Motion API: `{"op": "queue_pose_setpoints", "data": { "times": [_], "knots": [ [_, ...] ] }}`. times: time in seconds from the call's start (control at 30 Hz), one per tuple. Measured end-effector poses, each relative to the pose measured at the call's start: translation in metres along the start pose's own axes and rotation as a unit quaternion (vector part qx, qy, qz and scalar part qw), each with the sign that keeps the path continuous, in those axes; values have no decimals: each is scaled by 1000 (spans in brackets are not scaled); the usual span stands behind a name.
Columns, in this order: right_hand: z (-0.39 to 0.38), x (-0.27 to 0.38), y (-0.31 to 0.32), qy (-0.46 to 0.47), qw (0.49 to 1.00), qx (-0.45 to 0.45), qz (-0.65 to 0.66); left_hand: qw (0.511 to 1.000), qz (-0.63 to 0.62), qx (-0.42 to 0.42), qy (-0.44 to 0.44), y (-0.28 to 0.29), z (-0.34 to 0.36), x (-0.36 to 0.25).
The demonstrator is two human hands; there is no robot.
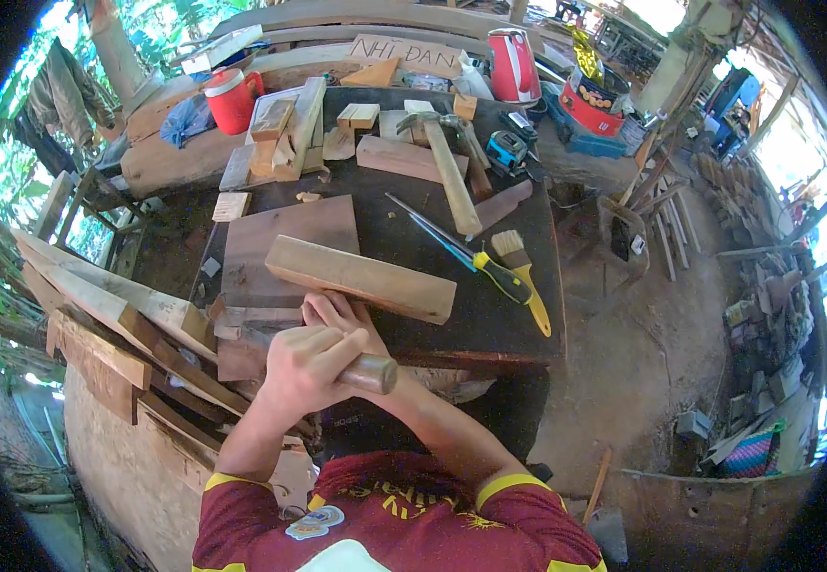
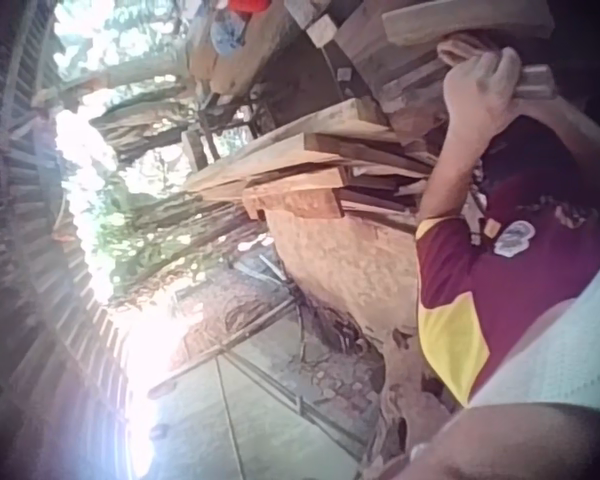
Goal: The person uses a chisel and a wooden mallet to carve a small rectangular block of wood on a workbench. They repeatedly strike the chisel to remove material, occasionally pausing to inspect the carved surface. The task continues throughout the clip with consistent hand-tool coordination.
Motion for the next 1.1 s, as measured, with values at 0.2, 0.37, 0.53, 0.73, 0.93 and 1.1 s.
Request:
{"op": "queue_pose_setpoints", "data": {
  "times": [0.2,0.37,0.53,0.73,0.93,1.1],
  "knots": [
    [6,20,21,76,995,36,-60,999,-2,34,-12,-5,-1,-7],
    [3,9,1,36,997,55,-30,999,-2,54,5,-5,-1,-6],
    [7,-4,9,-97,902,38,419,999,7,29,23,-14,0,5],
    [5,-4,4,-68,978,102,168,998,26,11,53,-13,-17,15],
    [-16,-5,32,-80,974,121,174,998,29,-14,59,-1,-13,16],
    [-20,2,98,24,995,73,63,991,-10,-11,130,6,-8,32]
  ]
}}
Point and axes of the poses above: each hand's wrist, its own z-axis towards the middle knuckle, its own y-axis out of the back of the hand, x = y × z, the point moved 9 cm from there along z, towards the middle knuckle, and after that the axes turned 7 degrees about -y, right-handed, at the moved point
